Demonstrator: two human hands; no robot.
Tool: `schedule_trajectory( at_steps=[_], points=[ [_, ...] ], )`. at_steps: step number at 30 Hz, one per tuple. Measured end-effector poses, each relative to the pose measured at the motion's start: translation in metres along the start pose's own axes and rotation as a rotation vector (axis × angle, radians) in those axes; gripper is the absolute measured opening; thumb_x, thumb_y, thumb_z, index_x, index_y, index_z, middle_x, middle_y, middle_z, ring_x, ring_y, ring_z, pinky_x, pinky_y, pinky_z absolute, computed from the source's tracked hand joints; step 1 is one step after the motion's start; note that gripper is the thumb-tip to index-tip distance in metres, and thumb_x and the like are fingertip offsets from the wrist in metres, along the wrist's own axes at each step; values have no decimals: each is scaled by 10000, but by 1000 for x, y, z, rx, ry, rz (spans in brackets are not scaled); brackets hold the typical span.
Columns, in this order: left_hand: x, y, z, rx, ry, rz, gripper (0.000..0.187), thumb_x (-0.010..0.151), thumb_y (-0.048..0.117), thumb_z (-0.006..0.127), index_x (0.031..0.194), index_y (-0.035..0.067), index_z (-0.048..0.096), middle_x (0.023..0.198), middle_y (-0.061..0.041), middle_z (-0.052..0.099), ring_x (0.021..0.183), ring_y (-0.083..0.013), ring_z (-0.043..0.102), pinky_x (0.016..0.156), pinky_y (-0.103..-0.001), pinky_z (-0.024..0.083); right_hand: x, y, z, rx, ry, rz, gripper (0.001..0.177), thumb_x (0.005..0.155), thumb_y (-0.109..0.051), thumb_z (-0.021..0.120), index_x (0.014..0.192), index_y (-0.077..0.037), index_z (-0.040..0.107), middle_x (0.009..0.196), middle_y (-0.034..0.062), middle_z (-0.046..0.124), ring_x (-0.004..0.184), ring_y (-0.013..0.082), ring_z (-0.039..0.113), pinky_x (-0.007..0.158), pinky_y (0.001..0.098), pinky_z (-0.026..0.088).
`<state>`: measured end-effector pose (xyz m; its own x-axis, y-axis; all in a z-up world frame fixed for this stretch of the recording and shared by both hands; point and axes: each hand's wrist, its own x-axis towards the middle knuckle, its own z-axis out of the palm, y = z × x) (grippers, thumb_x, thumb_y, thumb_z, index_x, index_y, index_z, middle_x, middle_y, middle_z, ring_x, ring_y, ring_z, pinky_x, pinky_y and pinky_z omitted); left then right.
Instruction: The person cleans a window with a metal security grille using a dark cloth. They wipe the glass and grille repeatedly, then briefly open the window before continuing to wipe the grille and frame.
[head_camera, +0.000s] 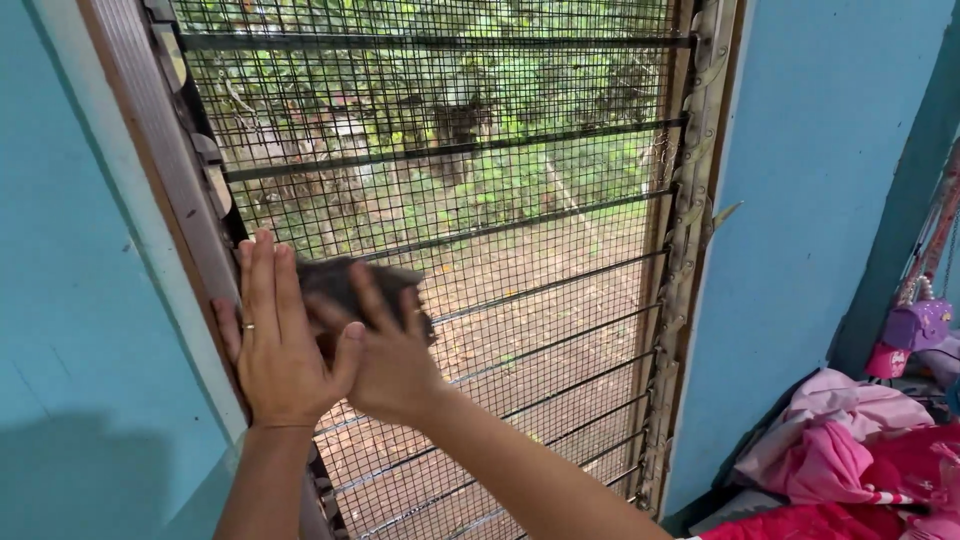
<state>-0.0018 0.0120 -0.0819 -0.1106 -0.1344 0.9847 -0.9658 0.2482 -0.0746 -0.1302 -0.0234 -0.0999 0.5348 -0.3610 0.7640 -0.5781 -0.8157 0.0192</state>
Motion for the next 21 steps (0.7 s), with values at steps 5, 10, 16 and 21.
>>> schedule_trajectory(
  at_steps=[5, 10, 16, 21],
  points=[
    [-1, 0, -2, -38, 18, -11, 878, 968, 515, 553, 1635, 8, 293, 1719, -174, 266, 1605, -383, 267, 1243, -669, 232, 0, -3, 1, 48, -74, -47, 539, 987, -301, 469, 1524, -255, 482, 1663, -84, 295, 1612, 314, 101, 1195, 728, 100],
    [0, 1, -7, -151, 63, 2, 770, 1024, 454, 535, 1624, 14, 340, 1718, -163, 297, 1621, -377, 275, 1285, -647, 224, -21, 4, 10, -31, 214, -88, 489, 1093, -291, 467, 1581, -265, 489, 1692, -39, 383, 1657, 242, 207, 1304, 658, 183],
    [-32, 23, -12, -98, -84, 67, 738, 929, 412, 562, 1539, 21, 421, 1635, -179, 384, 1548, -346, 322, 1232, -639, 226, -57, 0, 39, -52, -53, -138, 666, 876, -298, 573, 1514, -127, 486, 1620, 92, 440, 1593, 333, 248, 1137, 692, 196],
    [-89, 45, -2, -38, -301, -180, 746, 919, 418, 500, 1512, -18, 376, 1666, -218, 245, 1565, -384, 195, 1166, -664, 219, -72, 20, 76, -35, -178, -215, 707, 917, -444, 574, 1552, -177, 416, 1664, 86, 355, 1580, 266, 217, 1194, 700, 198]
  ],
)
